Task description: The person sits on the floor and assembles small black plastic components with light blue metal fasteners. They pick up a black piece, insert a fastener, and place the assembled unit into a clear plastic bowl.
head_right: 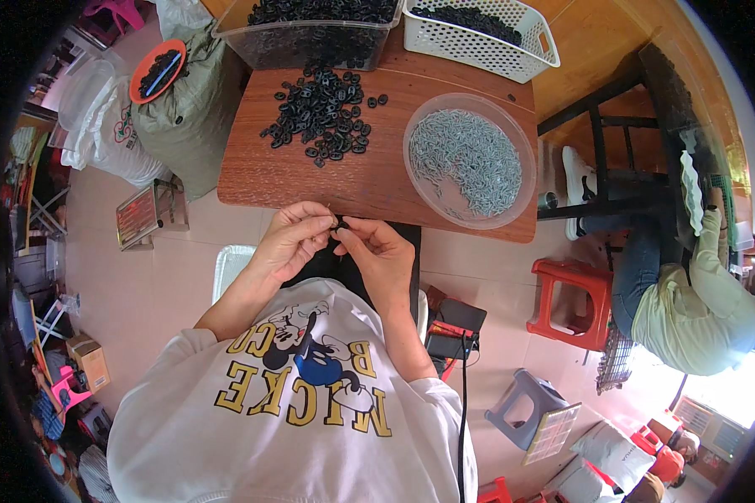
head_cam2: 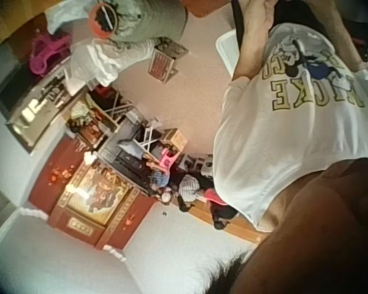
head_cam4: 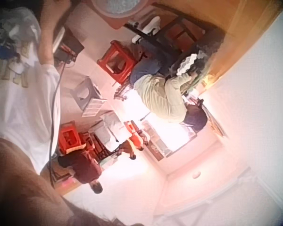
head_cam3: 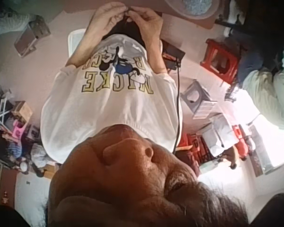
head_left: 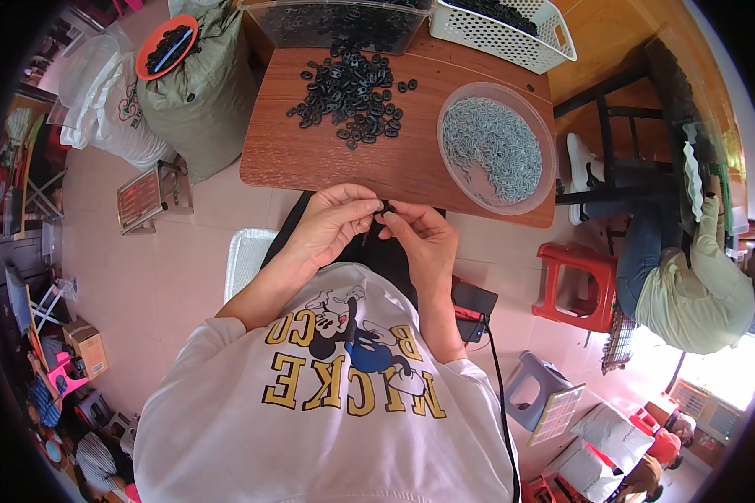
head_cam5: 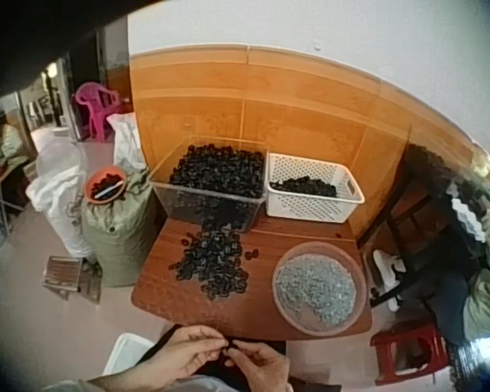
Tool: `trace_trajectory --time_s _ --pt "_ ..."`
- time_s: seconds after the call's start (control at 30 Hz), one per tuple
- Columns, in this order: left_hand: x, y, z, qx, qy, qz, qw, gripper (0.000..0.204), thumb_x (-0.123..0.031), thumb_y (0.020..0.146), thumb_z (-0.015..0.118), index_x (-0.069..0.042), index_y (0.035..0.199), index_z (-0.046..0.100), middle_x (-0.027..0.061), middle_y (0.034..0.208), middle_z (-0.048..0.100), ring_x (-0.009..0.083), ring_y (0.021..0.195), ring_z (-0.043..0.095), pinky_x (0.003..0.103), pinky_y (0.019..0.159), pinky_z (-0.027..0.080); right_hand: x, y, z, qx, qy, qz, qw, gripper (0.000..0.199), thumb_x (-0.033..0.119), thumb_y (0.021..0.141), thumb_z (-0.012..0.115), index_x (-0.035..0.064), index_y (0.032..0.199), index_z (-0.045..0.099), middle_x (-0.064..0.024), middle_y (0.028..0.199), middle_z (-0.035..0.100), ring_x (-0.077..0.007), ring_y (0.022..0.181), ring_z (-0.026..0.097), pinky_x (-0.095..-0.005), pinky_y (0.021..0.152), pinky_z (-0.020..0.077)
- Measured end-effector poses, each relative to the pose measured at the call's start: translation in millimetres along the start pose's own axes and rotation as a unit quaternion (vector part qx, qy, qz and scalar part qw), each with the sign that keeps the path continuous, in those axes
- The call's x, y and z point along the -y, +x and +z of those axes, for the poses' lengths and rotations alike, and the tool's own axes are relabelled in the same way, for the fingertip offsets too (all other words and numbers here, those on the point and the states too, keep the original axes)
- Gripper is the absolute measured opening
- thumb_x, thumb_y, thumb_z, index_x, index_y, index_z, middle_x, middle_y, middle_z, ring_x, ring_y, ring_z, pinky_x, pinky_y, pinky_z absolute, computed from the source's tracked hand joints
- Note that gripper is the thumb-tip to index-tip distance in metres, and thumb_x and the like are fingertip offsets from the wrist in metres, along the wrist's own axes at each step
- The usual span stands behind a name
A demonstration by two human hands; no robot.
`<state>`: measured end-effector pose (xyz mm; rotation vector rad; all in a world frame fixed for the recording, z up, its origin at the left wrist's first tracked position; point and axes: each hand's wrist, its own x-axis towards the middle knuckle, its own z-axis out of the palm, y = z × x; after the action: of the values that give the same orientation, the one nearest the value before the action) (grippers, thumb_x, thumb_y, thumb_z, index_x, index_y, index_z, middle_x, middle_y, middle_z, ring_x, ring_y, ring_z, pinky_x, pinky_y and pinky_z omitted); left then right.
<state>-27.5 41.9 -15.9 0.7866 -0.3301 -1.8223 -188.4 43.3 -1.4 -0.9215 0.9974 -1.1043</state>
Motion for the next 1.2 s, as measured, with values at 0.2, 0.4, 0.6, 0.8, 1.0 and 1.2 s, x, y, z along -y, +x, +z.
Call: trace_trajectory --time_s 0.2,0.4,0.6,0.8,1.0,1.2 --pt "1.6 -2.6 2.5 -0.007 0.062 0.029 0.998 0.009 0.002 0.081 0.064 0.001 0.091 0.064 0.0099 0.082 0.066 0.0122 0.068 0.062 0.02 0.059 0.049 -1.8 -1.1 -1.1 -0.001 -0.019 -0.007 1.0 0.017 0.0 0.083 0.064 -0.0052 0.099 0.063 -0.0105 0.086 0.067 -0.0125 0.069 0.063 -0.0205 0.063 0.049" --pt "2.0 -5.4 2.7 -0.014 0.182 0.086 0.979 0.013 0.002 0.079 0.066 0.001 0.092 0.063 0.0081 0.082 0.065 0.0101 0.066 0.059 0.02 0.059 0.048 -1.2 -7.3 2.5 -0.039 -0.121 -0.025 0.992 0.016 0.002 0.081 0.065 -0.0046 0.096 0.065 -0.0091 0.081 0.068 -0.0111 0.066 0.064 -0.0205 0.061 0.0494" --pt "-1.1 -7.7 -0.7 -0.009 0.207 0.08 0.975 0.016 0.002 0.079 0.066 0.003 0.095 0.063 0.0095 0.083 0.066 0.0109 0.07 0.061 0.021 0.061 0.048 -4.3 -10.3 7.4 -0.036 -0.158 -0.037 0.986 0.015 0.002 0.08 0.066 -0.0041 0.095 0.066 -0.0086 0.078 0.068 -0.0108 0.065 0.064 -0.0207 0.06 0.0495" --pt "-4.2 -6.2 -10.0 0.01 0.192 0.063 0.979 0.018 0.0 0.08 0.067 0.004 0.096 0.063 0.0101 0.084 0.066 0.0115 0.069 0.061 0.021 0.063 0.048 -11.7 -6.5 7.4 -0.01 -0.028 -0.002 1.0 0.015 0.0 0.083 0.063 -0.0054 0.097 0.065 -0.01 0.083 0.067 -0.0118 0.069 0.063 -0.0213 0.063 0.0492" --pt "-0.8 -6.3 -8.0 -0.028 0.161 0.043 0.986 0.021 -0.002 0.081 0.066 0.004 0.1 0.061 0.0108 0.084 0.066 0.0119 0.07 0.061 0.022 0.064 0.049 -17.9 -7.1 9.3 -0.038 -0.039 -0.019 0.998 0.017 0.0 0.084 0.063 -0.0057 0.099 0.064 -0.0092 0.084 0.066 -0.0116 0.07 0.063 -0.0211 0.065 0.0493" --pt "-0.5 -8.9 -6.8 -0.046 0.205 0.062 0.976 0.024 0.001 0.08 0.066 0.002 0.103 0.061 0.0103 0.085 0.067 0.0119 0.069 0.061 0.022 0.063 0.05 -17.6 -12.0 9.8 -0.033 -0.075 -0.007 0.997 0.017 0.001 0.084 0.062 -0.0053 0.1 0.064 -0.0089 0.085 0.066 -0.0114 0.073 0.063 -0.021 0.067 0.0495"
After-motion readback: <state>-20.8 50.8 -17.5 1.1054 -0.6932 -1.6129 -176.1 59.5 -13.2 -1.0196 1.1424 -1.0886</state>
